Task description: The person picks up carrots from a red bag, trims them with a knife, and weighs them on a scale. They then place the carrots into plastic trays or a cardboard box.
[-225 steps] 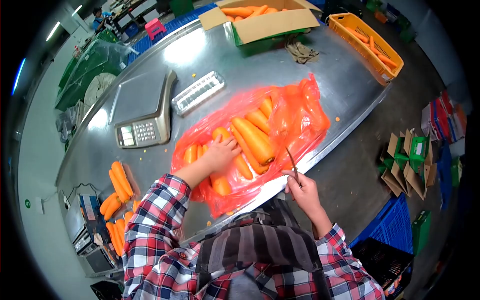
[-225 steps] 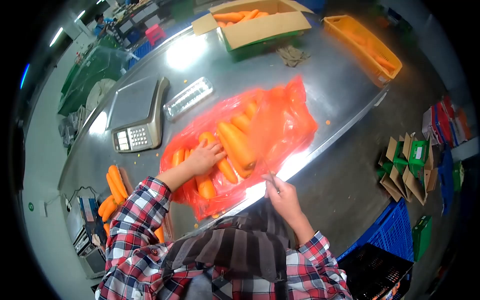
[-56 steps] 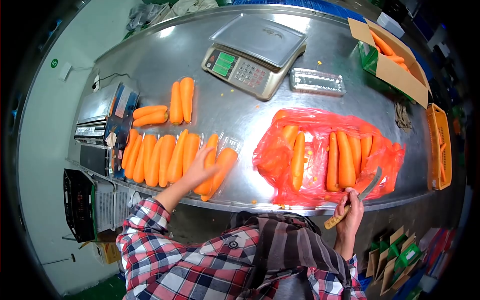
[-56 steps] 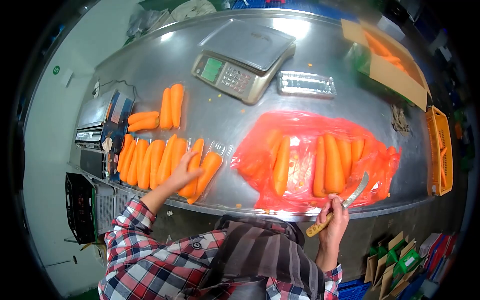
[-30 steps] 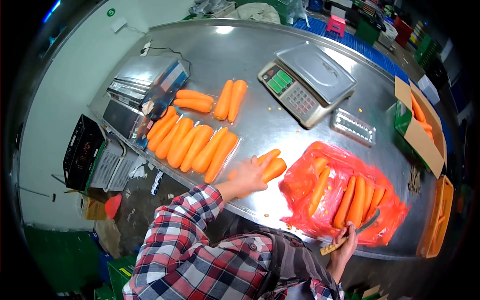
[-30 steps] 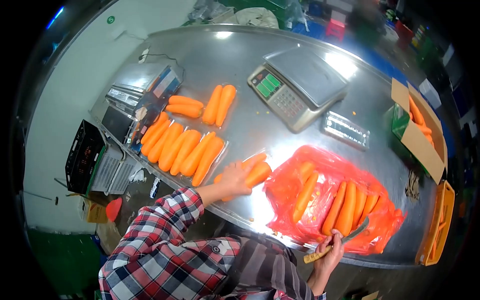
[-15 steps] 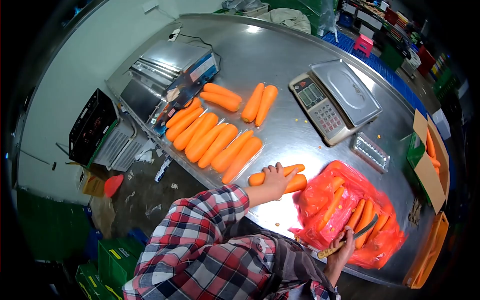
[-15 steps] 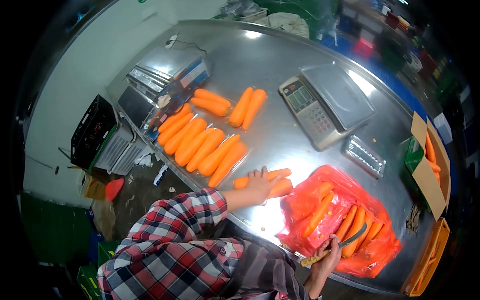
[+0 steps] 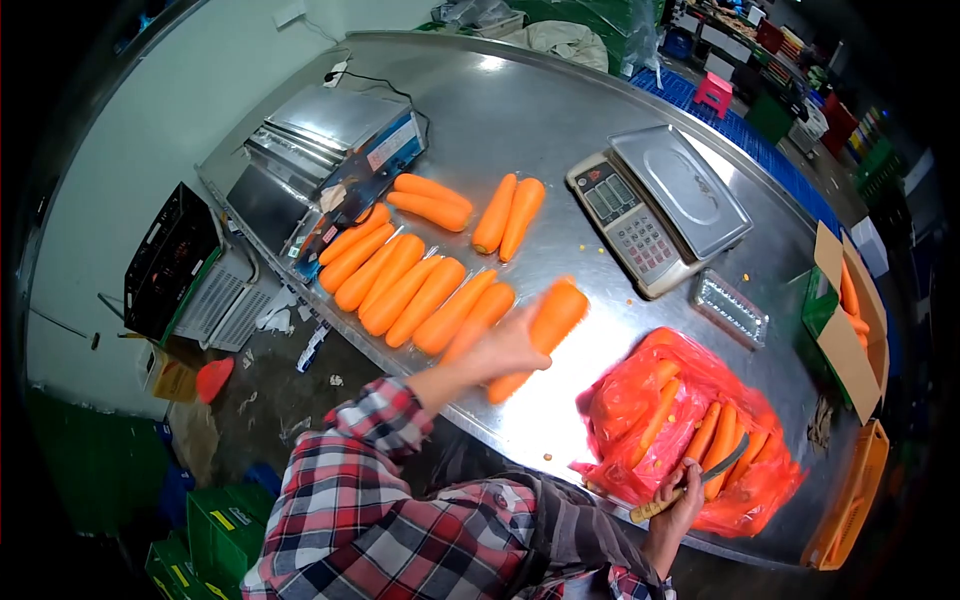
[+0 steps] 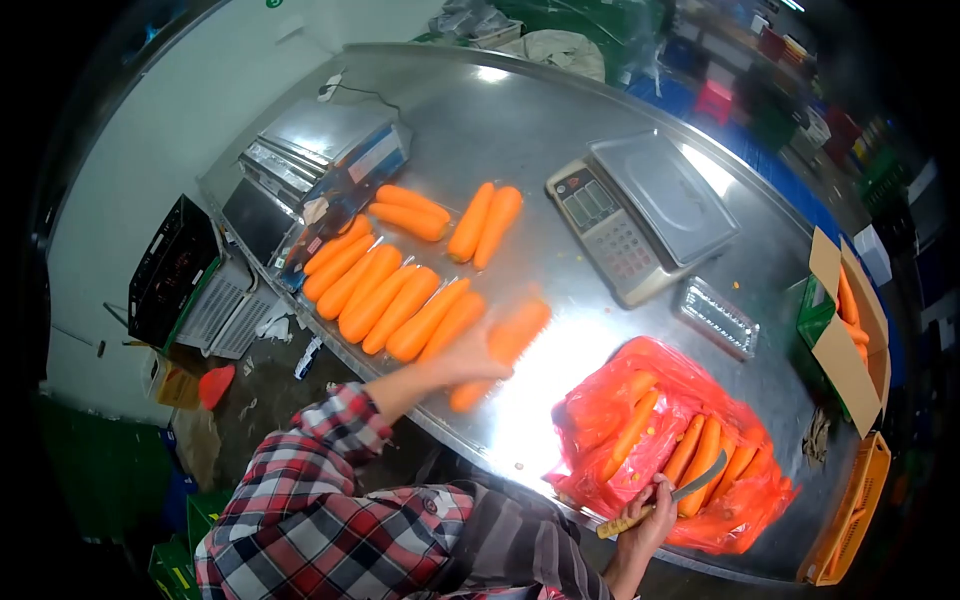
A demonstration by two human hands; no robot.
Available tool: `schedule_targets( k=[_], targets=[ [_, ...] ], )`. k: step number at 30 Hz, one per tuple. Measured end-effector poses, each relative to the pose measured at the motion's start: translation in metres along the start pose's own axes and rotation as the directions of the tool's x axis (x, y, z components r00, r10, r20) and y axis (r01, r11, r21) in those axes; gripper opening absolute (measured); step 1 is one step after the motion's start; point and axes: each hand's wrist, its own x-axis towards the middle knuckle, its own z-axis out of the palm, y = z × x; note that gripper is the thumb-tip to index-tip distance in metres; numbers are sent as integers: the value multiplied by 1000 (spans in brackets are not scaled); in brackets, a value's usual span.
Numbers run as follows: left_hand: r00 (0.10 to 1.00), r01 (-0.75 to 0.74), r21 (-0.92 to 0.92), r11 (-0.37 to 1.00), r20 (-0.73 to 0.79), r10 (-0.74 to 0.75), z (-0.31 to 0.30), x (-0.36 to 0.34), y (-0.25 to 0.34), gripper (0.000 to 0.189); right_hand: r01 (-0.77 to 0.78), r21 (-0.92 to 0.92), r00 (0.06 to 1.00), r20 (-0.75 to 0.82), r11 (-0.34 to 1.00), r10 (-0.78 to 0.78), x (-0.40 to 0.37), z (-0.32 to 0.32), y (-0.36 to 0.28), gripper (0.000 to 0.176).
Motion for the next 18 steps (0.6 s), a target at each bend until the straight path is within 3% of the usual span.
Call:
schedule_targets(
  k=[1,3,5,7,9,15,18],
  targets=[
    [994,26,-48,999,-103,-30,-18,-5,-2,106,3,4,1000,-10,1000,-3,0,-1,0,20],
    [974,-54,-35,998,-220,45,-74,-16,6,103,-3,2,1000,-27,1000,3,0,3,-3,20],
    [960,105,304,947,-280,-16,-118,-8,-30,104,-13,-1,999,-43,1000,13,1,6,-4,20],
    [919,334,559,759,-372,-131,-155,2,-70,104,-6,-14,1000,-21,1000,6,3,8,-3,20],
    [861,478,574,665,-454,-227,-181,-2,-94,105,-6,-24,1000,-13,1000,5,3,11,-3,20],
    [926,256,676,690,-378,26,-217,8,-200,102,-37,-46,999,-37,998,36,4,13,-3,20],
    [803,106,639,762,-507,314,-187,39,-132,79,-36,-44,998,-47,998,34,6,12,-5,19]
  ],
)
